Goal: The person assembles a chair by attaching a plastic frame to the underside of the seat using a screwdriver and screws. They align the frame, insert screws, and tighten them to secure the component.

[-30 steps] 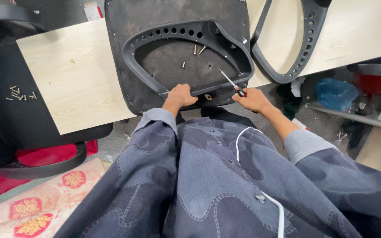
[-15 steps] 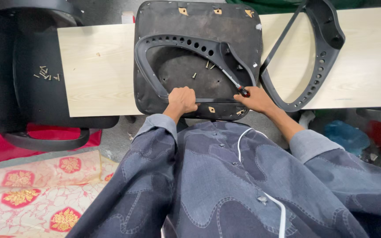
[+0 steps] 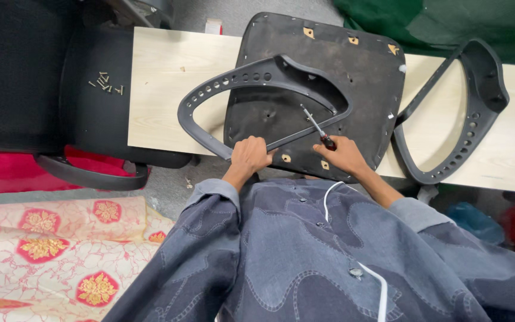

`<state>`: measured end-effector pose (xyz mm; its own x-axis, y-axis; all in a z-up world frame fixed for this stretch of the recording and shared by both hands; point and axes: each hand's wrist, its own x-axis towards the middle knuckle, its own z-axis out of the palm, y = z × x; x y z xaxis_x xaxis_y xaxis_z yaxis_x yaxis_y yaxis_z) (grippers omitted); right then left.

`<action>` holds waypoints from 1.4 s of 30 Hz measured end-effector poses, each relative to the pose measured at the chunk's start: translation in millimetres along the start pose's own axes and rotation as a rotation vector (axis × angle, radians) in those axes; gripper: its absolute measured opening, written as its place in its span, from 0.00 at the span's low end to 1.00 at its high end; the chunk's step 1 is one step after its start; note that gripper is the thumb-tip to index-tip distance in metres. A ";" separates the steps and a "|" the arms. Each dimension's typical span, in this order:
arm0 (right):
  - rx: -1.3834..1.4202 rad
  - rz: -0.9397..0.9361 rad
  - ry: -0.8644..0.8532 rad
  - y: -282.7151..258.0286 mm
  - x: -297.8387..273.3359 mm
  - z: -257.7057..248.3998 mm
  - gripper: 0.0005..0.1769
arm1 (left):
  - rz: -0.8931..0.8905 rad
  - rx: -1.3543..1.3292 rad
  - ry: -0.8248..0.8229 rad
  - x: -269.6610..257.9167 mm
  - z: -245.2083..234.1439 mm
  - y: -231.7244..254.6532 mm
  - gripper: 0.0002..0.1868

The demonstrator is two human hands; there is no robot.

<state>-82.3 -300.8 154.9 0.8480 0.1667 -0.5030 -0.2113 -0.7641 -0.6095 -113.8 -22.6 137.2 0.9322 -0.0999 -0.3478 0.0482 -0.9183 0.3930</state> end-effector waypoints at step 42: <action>0.087 0.262 -0.079 -89.3 24.7 74.5 0.20 | -0.581 -0.412 0.074 78.4 49.3 -245.6 0.23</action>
<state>-78.7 -182.0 151.3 0.7193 0.0213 -0.6944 -0.4619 -0.7319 -0.5009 -70.3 176.2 -28.5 0.7360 0.4010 -0.5454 0.6621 -0.5943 0.4565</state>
